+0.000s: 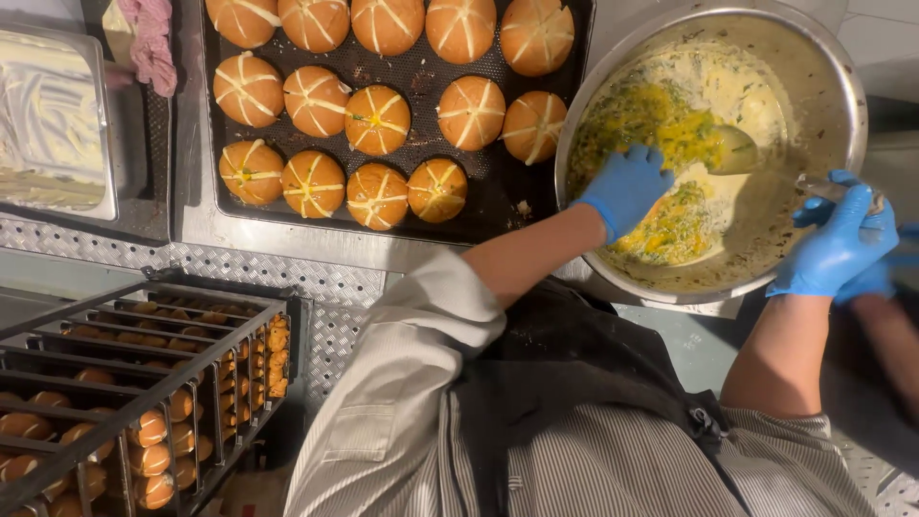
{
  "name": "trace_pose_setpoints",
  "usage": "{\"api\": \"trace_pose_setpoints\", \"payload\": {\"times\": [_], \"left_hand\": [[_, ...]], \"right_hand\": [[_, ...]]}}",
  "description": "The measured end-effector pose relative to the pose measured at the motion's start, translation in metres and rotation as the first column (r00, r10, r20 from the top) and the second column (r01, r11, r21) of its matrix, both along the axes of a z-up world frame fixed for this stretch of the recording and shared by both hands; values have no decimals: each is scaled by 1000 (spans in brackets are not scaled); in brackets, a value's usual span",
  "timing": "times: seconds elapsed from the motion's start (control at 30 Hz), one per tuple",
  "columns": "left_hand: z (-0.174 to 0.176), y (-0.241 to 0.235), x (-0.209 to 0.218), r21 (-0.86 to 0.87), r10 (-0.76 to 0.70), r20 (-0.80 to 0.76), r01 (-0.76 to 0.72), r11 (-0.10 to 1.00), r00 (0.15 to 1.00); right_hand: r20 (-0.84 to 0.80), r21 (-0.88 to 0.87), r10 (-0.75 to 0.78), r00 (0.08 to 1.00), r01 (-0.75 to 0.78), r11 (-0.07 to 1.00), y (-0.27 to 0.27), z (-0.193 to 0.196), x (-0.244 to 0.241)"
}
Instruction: Dip bread buns into a bowl of garlic butter sauce and place them back onto a baking tray.
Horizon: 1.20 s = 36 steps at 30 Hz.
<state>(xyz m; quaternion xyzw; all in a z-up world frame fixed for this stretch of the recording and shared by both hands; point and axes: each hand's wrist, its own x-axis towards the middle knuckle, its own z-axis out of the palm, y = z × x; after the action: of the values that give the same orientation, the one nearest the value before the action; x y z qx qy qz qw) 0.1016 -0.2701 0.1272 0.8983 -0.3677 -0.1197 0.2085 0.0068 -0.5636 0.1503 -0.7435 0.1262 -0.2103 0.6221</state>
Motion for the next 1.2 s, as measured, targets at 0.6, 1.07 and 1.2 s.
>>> {"api": "trace_pose_setpoints", "payload": {"times": [0.6, 1.07, 1.2], "left_hand": [[9, 11, -4, 163, 14, 154, -39, 986, 988], [-31, 20, 13, -352, -388, -907, -804, 479, 165], [-37, 25, 6, -188, -757, -646, -941, 281, -97]], "right_hand": [[-26, -2, -16, 1000, 16, 1000, 13, 8, 9], [-21, 53, -35, 999, 36, 998, 18, 12, 8], [-51, 31, -56, 997, 58, 998, 15, 8, 1]]}}
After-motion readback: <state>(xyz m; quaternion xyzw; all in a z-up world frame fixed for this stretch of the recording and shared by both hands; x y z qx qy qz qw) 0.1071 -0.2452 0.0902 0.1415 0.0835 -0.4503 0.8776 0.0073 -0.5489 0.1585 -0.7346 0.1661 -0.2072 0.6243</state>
